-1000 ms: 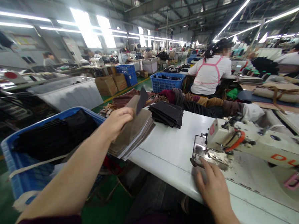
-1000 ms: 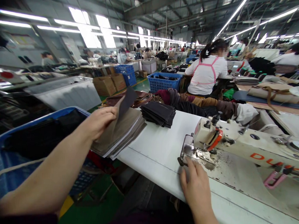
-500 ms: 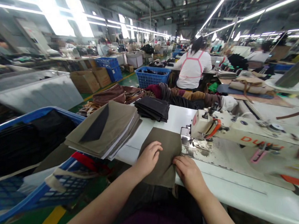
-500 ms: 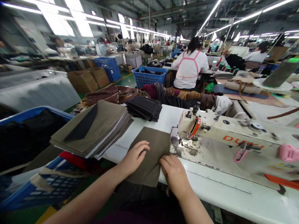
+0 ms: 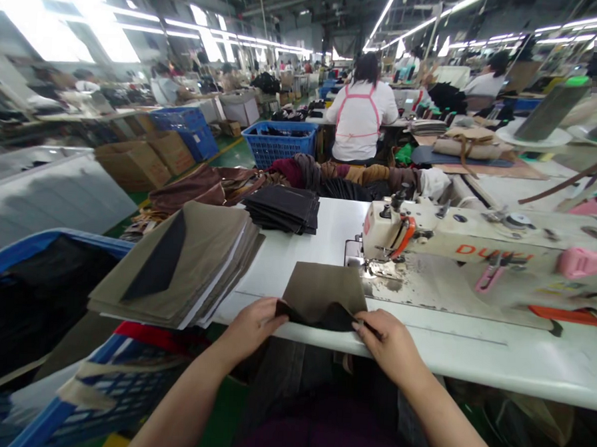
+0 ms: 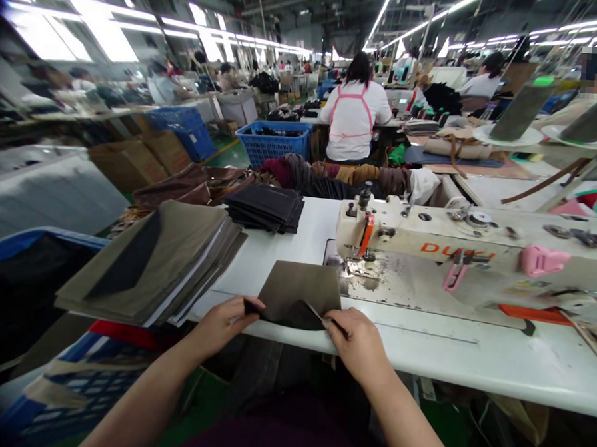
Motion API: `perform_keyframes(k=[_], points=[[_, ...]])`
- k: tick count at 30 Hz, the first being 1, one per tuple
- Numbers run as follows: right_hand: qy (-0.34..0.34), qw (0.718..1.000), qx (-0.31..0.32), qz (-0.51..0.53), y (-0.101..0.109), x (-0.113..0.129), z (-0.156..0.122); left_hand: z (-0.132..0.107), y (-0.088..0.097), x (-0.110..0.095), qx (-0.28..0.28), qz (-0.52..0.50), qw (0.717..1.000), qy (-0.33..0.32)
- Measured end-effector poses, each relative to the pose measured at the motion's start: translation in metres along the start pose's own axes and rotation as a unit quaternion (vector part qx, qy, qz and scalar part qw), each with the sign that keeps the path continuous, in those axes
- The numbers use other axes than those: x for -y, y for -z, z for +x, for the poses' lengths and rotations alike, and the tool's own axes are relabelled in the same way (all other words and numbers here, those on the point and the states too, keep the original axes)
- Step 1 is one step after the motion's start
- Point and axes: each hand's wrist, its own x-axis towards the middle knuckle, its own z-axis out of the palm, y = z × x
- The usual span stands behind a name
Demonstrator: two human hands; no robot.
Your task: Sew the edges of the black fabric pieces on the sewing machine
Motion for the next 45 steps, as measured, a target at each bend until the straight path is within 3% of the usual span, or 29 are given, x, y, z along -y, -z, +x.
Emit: perform_keyframes(k=[5, 10, 13, 15, 17, 20, 27, 32, 45], points=[[-0.114, 0.993, 0.006, -0.02, -0.003, 0.006, 0.001, 0.019, -0.009, -0.004, -0.069, 0.043, 0.995, 0.053], [-0.139, 0.988, -0.012, -0.059, -0.007, 0.011, 0.007, 0.031, -0.012, -0.004, -0.07, 0.119, 0.989, 0.051], [-0.136, 0.989, -0.017, -0.053, -0.007, 0.011, 0.005, 0.039, -0.014, -0.012, -0.158, 0.182, 0.968, 0.064], [-0.132, 0.99, -0.022, -0.048, -0.008, 0.01, 0.002, 0.049, -0.017, -0.024, -0.205, 0.221, 0.953, 0.028], [-0.132, 0.99, -0.025, -0.043, -0.008, 0.01, 0.0, 0.064, -0.023, -0.039, -0.184, 0.238, 0.953, -0.041], [-0.126, 0.991, -0.029, -0.035, -0.009, 0.01, -0.001, 0.093, -0.038, -0.058, -0.096, 0.235, 0.96, -0.115], [-0.124, 0.99, -0.052, -0.045, -0.008, 0.008, 0.001, 0.149, -0.064, -0.063, 0.05, 0.287, 0.956, -0.044], [-0.168, 0.984, -0.022, -0.057, -0.004, 0.01, 0.0, 0.156, -0.066, -0.062, 0.055, 0.306, 0.95, -0.024], [-0.123, 0.983, -0.008, -0.139, -0.007, 0.016, 0.003, 0.164, -0.071, -0.06, 0.058, 0.329, 0.943, -0.011]])
